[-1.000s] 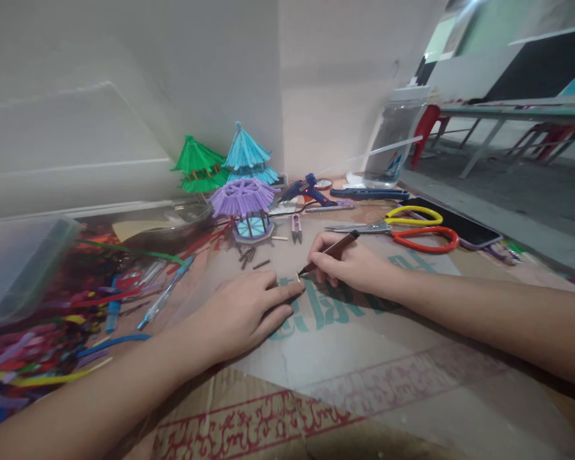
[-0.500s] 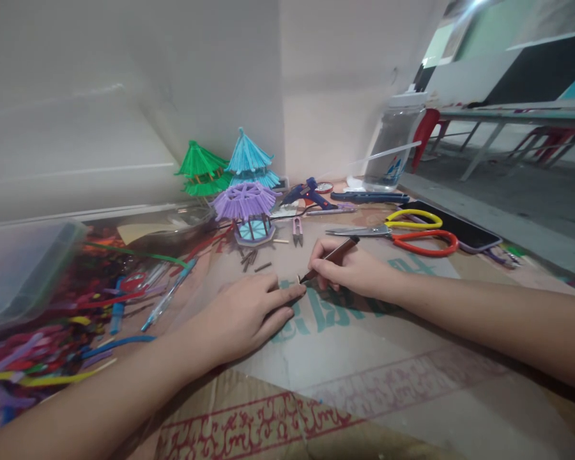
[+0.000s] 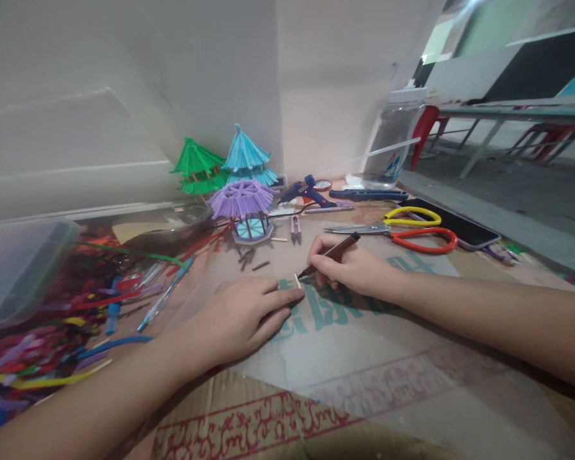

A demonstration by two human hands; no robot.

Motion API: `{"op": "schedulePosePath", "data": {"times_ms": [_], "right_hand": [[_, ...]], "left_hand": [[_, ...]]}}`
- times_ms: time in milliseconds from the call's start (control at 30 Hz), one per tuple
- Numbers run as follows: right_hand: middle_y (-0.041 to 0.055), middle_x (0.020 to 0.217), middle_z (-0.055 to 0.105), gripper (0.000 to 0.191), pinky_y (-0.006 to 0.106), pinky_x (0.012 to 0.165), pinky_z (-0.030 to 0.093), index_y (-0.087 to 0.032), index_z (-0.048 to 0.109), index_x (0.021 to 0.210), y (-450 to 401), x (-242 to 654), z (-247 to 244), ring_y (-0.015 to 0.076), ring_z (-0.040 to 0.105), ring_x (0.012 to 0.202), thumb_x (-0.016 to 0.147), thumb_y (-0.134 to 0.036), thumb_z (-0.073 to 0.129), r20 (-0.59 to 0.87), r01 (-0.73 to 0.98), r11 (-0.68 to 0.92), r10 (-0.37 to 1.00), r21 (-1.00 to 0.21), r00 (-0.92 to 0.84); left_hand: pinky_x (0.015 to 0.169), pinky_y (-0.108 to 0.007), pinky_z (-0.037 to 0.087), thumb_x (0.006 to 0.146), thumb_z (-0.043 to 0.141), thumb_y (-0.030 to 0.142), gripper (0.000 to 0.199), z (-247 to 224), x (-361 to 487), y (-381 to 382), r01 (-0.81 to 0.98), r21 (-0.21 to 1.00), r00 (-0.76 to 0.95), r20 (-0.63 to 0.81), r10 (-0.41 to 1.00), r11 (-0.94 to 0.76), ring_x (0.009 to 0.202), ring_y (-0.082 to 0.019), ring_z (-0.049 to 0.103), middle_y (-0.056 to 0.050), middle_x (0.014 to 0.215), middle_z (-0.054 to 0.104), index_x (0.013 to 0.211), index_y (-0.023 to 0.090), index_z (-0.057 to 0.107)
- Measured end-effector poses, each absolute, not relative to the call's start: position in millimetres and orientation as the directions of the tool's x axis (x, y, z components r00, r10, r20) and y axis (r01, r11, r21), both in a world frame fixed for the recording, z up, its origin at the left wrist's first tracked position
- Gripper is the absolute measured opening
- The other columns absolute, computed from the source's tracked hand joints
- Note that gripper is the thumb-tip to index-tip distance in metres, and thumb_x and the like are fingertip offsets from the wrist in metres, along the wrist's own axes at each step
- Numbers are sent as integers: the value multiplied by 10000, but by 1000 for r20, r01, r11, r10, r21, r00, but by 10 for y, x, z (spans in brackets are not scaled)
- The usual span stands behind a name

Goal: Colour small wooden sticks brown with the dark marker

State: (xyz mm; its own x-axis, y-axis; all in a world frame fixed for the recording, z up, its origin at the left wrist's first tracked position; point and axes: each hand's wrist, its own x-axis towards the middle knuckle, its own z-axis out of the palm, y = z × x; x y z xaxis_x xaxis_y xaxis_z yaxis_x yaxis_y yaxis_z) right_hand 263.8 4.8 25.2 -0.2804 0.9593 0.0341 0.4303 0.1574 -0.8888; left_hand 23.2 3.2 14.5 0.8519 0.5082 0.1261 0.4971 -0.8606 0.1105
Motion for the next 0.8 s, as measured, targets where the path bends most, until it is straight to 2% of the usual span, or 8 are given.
{"op": "schedulePosePath", "data": {"times_ms": [400, 800], "right_hand": [[-38, 632, 611, 99, 199, 434, 386, -201, 525, 877, 60, 2622, 251, 85, 497, 446, 937, -280, 520, 67, 490, 197, 960, -849, -270], [-38, 590, 611, 91, 184, 416, 379, -196, 535, 832, 62, 2642, 232, 82, 497, 438, 895, -260, 552, 35, 446, 166, 958, -880, -286]], "left_hand": [[815, -438, 534, 1051, 368, 349, 410, 142, 230, 42, 515, 123, 846, 85, 526, -848, 970, -278, 649, -82, 1024, 657, 1388, 286, 594], [786, -423, 524, 1048, 382, 342, 401, 156, 242, 32, 518, 116, 846, 80, 528, -848, 940, -275, 648, -78, 992, 654, 1376, 281, 603]]}}
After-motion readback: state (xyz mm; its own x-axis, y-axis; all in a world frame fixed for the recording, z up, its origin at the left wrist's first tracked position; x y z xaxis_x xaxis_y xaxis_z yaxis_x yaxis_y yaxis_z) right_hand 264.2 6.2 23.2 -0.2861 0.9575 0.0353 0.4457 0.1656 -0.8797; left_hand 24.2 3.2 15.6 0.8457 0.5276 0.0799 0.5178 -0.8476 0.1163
